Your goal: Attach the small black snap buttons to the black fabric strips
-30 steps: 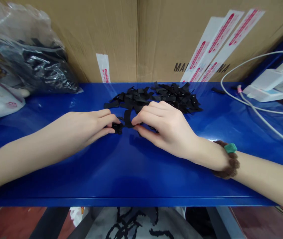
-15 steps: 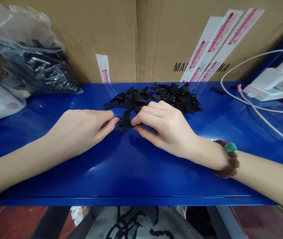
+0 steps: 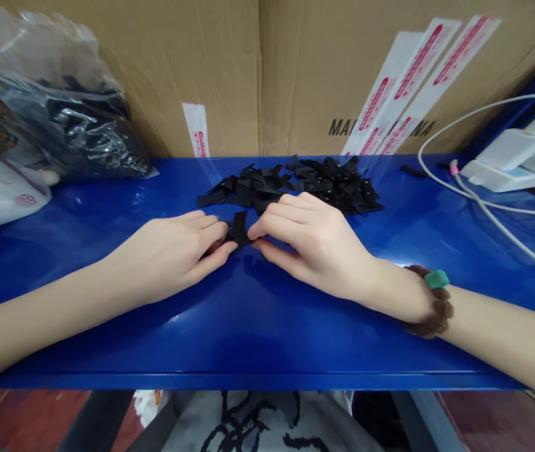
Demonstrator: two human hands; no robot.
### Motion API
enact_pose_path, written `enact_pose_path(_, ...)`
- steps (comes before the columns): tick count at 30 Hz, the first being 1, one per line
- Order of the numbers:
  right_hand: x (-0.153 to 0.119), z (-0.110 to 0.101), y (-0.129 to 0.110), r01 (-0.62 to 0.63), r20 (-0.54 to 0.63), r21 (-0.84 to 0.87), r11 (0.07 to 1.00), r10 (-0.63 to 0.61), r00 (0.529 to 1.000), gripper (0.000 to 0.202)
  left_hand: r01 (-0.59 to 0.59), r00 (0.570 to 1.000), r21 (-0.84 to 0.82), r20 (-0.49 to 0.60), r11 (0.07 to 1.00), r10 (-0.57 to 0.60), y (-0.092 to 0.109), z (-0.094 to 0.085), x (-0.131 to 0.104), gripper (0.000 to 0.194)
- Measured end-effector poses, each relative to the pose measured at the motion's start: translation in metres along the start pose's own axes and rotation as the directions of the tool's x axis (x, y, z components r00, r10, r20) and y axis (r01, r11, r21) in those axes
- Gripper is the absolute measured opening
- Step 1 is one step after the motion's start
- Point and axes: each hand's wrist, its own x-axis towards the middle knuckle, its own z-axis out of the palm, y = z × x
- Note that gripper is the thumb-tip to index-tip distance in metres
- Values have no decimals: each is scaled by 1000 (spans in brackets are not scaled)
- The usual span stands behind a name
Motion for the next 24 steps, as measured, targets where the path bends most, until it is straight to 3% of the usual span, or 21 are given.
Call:
enact_pose_path(8, 0, -1, -1, 6, 10, 4, 1000, -6, 1000, 7, 256, 965, 206, -3, 944, -261, -8, -6, -5, 71)
enact_pose_path(11, 1, -2, -2, 15, 13, -1, 1000, -15, 1000, 8, 251, 963, 206, 44, 946, -265, -10, -2, -2, 75)
enact_pose_path(16, 2, -1, -2, 35, 12, -23, 999, -35, 999, 7, 189, 981, 157, 20, 969, -194, -6, 1, 1, 72)
enact_pose_path(21, 0, -1, 0, 37, 13, -32, 999, -37, 999, 6, 177, 984, 126, 10, 976, -180, -8, -1, -1, 62)
enact_pose_path(24, 0, -1, 1, 38, 22, -45, 998, -37, 999, 7, 178, 984, 100, 5, 979, -180, -9, -4, -2, 67)
